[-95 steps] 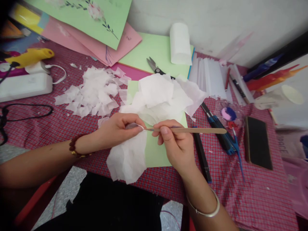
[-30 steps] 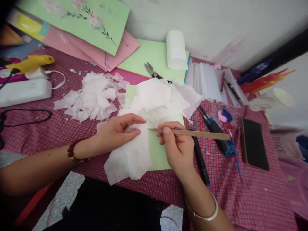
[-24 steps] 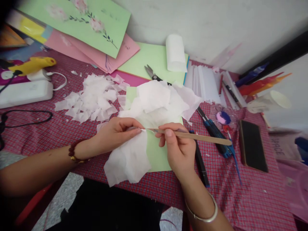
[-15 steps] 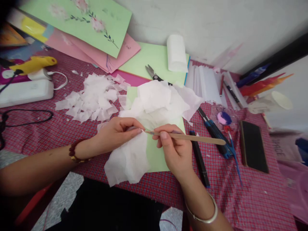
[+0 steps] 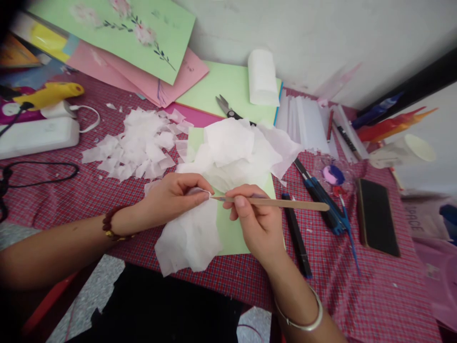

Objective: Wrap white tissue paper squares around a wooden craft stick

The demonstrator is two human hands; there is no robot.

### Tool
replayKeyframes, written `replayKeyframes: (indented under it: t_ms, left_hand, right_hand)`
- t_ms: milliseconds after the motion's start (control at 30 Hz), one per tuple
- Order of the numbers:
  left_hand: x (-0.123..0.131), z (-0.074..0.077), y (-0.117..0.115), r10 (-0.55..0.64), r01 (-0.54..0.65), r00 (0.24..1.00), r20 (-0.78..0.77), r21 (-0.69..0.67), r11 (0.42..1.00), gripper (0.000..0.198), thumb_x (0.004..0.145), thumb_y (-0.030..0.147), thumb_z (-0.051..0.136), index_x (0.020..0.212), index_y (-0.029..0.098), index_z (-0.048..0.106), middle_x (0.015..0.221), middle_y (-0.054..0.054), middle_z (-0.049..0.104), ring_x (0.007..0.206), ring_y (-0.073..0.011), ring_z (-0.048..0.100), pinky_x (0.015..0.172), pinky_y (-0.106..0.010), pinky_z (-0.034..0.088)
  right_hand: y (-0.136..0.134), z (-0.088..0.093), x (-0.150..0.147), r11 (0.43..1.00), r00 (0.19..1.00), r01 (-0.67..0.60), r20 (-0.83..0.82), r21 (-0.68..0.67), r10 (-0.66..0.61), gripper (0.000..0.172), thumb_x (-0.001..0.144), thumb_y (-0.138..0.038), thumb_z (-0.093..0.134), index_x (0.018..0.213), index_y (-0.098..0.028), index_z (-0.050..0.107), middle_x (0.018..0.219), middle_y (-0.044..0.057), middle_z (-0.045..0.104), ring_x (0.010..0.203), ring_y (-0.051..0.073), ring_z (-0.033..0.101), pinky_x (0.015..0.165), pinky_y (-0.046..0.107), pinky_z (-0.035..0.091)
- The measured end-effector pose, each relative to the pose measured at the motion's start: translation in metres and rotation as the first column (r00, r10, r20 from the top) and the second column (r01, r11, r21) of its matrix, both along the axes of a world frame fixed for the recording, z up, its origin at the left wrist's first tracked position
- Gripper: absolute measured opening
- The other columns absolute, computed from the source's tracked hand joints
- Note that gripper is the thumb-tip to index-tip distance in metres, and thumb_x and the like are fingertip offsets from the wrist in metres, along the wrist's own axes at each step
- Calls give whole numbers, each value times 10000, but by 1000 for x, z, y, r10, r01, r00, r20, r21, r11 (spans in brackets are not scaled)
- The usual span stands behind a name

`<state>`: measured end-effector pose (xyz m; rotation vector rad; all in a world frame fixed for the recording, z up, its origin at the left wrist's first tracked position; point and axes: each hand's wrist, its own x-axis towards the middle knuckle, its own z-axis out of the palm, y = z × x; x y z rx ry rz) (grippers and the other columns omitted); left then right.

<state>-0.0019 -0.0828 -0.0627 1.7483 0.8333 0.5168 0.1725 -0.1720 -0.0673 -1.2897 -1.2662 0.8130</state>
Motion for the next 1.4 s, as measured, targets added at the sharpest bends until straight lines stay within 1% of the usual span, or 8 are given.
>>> replayKeyframes:
  t_ms: [167,400,600,700,867,1167,1333,1400]
  left_hand:
    - [0,-3,0,-9,9,1000,12,-14,1000,126,809,200,580,791,128,681,708,0,660,646,-86,543,567,-181,391]
    - [-1,-1,0,-7,8,1000,29,-4,1000,106,788,153,584,797,131,687,732,4,677,667,-86,566,591,-179,412]
    - [0,-1,-1,-14,13,999,48,17,1000,168,762,77,551,822,138,696,750,15,690,674,-76,577,608,-171,418]
    - [0,0,0,-14,14,999,43,10,1000,170,760,74,548,818,140,693,739,19,686,655,-72,567,596,-169,415]
    - [1,1,0,-4,4,1000,1,-2,1000,116,771,119,566,786,135,679,708,15,667,633,-75,546,572,-172,403]
    - [-1,1,0,-28,29,999,15,-52,998,140,814,235,573,787,138,670,706,2,638,637,-90,523,554,-183,383]
    - [-1,5,0,0,0,1000,-5,-82,997,186,844,266,539,732,141,622,633,29,543,573,-72,443,512,-183,336]
    - [-1,6,2,33,-32,999,2,-137,990,206,862,300,522,738,150,588,617,39,498,538,-65,407,485,-184,313]
  right_hand:
    - [-1,-1,-1,999,999,-33,-1,-14,33,172,916,-258,511,910,-256,683,730,12,646,561,134,572,525,304,472]
    - [1,-3,2,995,994,99,-55,22,-98,183,916,-279,508,872,-235,680,729,18,625,551,132,558,526,313,446]
    - [1,0,0,999,1000,-19,-11,-31,19,173,918,-277,508,905,-253,679,749,14,656,564,130,578,532,299,477]
    - [1,-1,0,999,999,-36,-17,-39,36,178,921,-282,504,908,-254,680,751,9,659,558,126,579,533,295,484]
    - [1,-1,2,999,1000,-15,5,-38,15,178,918,-261,511,883,-247,685,748,5,656,558,122,580,544,296,484]
    - [1,0,4,990,991,137,2,-33,-137,190,906,-323,520,834,-232,671,750,34,628,565,146,554,549,334,460]
    - [1,-1,4,990,989,135,-57,-45,-138,195,911,-312,514,823,-220,662,746,25,602,580,138,546,549,315,447]
    - [2,-1,4,993,986,115,-122,-23,-117,224,919,-303,500,770,-211,640,752,24,586,633,144,558,570,309,453]
